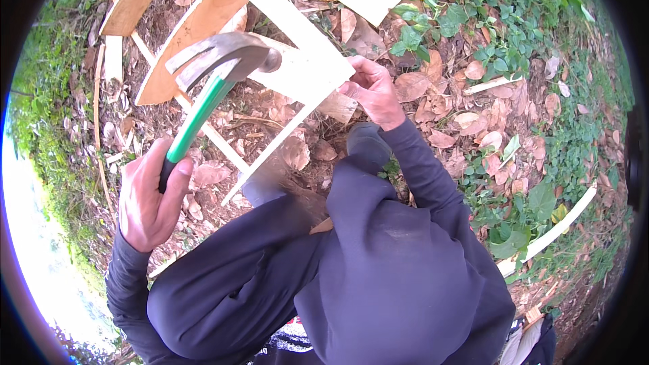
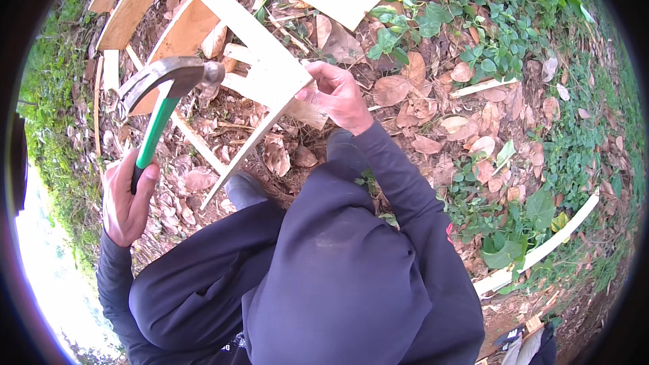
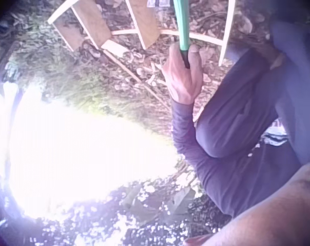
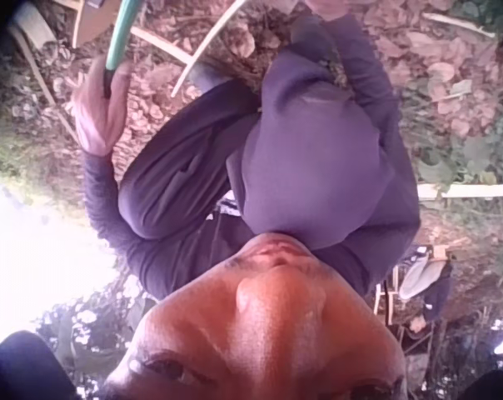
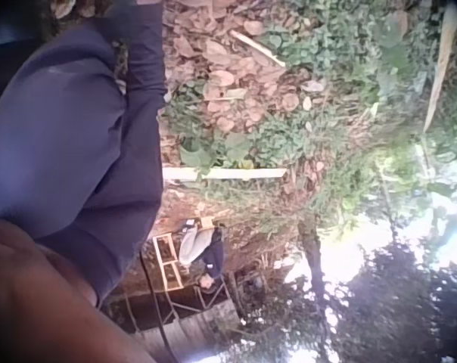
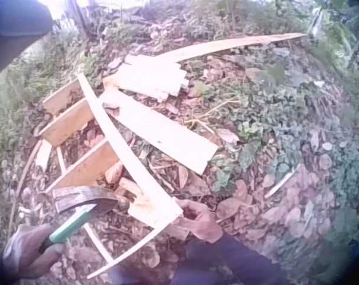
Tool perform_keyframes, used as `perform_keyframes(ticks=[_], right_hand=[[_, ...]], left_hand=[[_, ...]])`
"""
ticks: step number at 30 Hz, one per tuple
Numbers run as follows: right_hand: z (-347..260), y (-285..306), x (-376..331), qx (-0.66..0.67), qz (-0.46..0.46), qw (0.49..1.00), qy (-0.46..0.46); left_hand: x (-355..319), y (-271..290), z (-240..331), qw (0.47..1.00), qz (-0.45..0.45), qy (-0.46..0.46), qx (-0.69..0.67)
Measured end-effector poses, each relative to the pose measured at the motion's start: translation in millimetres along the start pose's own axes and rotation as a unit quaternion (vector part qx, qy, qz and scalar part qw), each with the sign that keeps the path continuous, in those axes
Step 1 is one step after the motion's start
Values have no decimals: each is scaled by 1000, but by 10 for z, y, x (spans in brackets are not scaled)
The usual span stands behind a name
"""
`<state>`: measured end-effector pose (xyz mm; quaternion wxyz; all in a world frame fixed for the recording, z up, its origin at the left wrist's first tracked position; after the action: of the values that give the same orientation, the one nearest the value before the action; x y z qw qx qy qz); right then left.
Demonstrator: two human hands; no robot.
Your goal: The person sits on the ground outdoors and assembles a wooden structure using a hammer and nails. They align wooden planks and strike nails to secure the pieces together, occasionally inspecting the joints.
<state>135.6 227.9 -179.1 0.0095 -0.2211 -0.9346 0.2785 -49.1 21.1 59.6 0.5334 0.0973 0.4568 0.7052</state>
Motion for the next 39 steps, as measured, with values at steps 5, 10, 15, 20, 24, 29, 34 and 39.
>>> perform_keyframes(ticks=[5, 10, 15, 20, 24, 29, 34, 39], right_hand=[[61, 11, -25, -13, 17, 1000, 13], [46, -42, -40, -1, 24, 1000, 5], [89, -61, -83, -12, 38, 999, 17], [102, -70, -67, 1, 34, 999, 31], [72, -75, -73, -15, 46, 998, 29], [83, -83, -81, 3, 25, 999, 42], [94, -63, -84, 5, 29, 999, 43], [14, -157, -60, -95, -25, 994, 55]], left_hand=[[134, -276, 285, 999, -11, 9, -50], [192, -520, 354, 995, 13, -97, -19], [187, -610, 403, 994, -8, -103, -21], [173, -709, 347, 993, -33, -111, -13], [137, -695, 372, 993, 7, -116, -33], [143, -791, 257, 993, -22, -114, -21], [149, -663, 407, 992, 0, -114, -57], [136, -709, 305, 993, 6, -93, -70]])
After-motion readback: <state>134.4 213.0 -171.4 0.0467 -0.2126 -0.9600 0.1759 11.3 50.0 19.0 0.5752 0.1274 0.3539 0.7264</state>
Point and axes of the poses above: each hand's wrist, its own x-axis towards the middle knuckle, its own y-axis out of the back of the hand, z = x × y, the point moved 4 cm from there along x, towards the middle knuckle, and after that the axes turned 7 degrees about -x, right-handed, at the moved point
